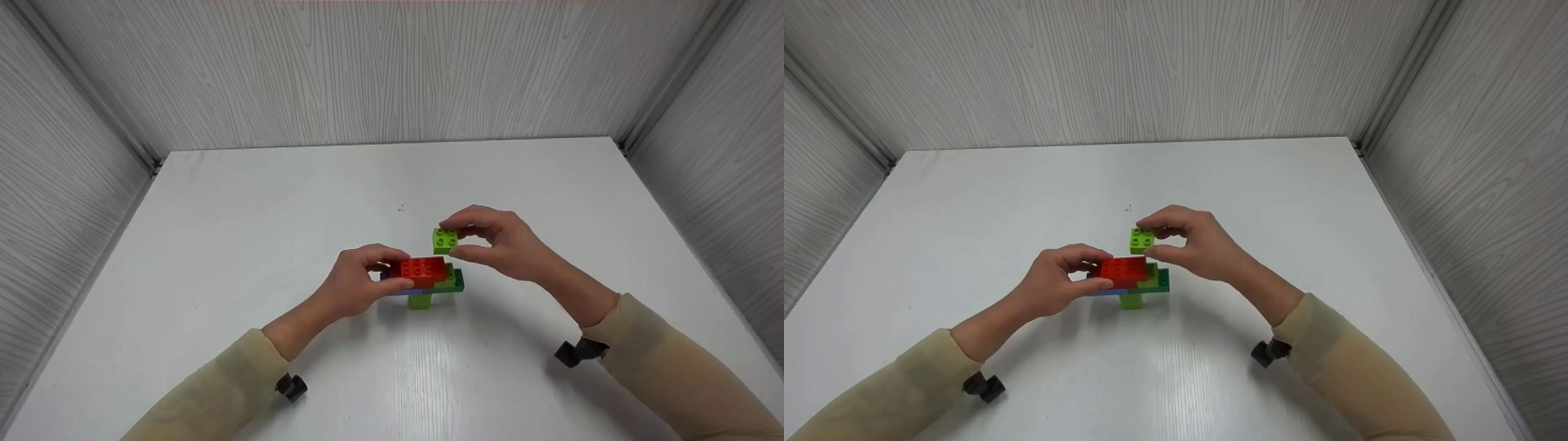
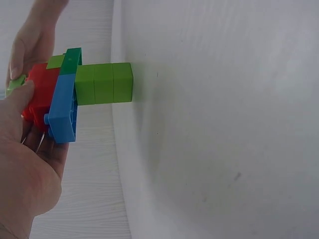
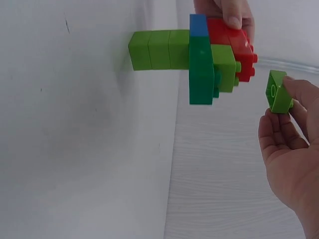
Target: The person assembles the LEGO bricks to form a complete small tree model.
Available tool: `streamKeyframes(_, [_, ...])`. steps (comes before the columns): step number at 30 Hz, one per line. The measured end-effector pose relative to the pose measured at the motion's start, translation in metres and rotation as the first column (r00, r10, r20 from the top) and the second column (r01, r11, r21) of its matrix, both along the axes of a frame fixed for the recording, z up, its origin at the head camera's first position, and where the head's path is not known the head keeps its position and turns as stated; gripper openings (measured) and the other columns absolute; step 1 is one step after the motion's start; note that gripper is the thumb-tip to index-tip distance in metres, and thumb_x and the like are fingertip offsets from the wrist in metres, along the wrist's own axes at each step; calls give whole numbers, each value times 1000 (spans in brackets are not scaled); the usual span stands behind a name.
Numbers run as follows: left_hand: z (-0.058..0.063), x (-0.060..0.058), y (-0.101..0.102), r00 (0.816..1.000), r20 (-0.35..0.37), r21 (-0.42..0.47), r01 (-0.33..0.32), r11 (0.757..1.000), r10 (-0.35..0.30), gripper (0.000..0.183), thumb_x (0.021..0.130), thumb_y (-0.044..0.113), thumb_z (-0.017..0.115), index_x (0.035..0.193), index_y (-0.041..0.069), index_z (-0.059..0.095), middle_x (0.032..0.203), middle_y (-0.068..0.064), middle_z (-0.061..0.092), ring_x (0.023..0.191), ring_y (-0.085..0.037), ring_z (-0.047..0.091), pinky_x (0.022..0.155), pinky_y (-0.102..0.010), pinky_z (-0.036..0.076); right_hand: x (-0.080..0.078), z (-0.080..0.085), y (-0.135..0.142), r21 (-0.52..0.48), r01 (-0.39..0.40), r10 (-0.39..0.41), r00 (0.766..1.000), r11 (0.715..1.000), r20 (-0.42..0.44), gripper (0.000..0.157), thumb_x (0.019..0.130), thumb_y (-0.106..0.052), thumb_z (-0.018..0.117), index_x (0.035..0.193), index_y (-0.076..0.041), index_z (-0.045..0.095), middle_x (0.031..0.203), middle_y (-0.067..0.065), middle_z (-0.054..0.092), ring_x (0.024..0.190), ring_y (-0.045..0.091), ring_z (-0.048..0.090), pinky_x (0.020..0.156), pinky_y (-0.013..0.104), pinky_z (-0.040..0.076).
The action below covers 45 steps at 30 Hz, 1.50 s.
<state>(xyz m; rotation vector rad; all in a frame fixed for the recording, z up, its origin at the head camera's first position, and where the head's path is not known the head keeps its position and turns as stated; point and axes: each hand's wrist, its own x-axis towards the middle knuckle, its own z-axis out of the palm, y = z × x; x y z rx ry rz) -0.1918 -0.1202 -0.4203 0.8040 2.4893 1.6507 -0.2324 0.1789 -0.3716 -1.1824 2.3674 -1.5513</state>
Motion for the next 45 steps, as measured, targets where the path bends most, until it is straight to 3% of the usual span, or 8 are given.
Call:
streamKeyframes(8, [-1,-1,-1,1000,-15,9,17,1000,-17,35,93,24,86,125,14,77,117,4,75,103,-15,70,94,-47,59,7,-9,-19,-13,-89,89,996,996,-19,35,96,-3,78,131,-10,74,124,2,72,112,24,67,98,37,57])
streamKeyframes(24, [0,0,-1,998,-51,5,23,1000,-23,35,93,25,85,126,16,77,117,5,75,103,-14,70,92,-47,60,10,-14,-25,22,-96,97,995,995,-18,34,96,-8,80,129,-11,76,122,2,73,109,22,66,88,31,57])
streamKeyframes(35, [8,0,1,995,-93,42,32,999,-28,40,92,26,87,128,12,75,120,4,75,106,-14,70,92,-37,60,10,-17,-24,24,-86,86,996,996,-16,37,96,-8,80,133,-10,72,124,-1,72,110,22,68,95,38,58])
streamKeyframes(45, [11,-4,8,992,-122,70,32,997,-23,30,96,26,82,124,14,78,115,7,77,105,-12,70,92,-46,59,11,-18,-23,-5,-59,59,998,998,9,28,96,-8,80,123,-13,75,115,0,74,105,23,70,94,34,58])
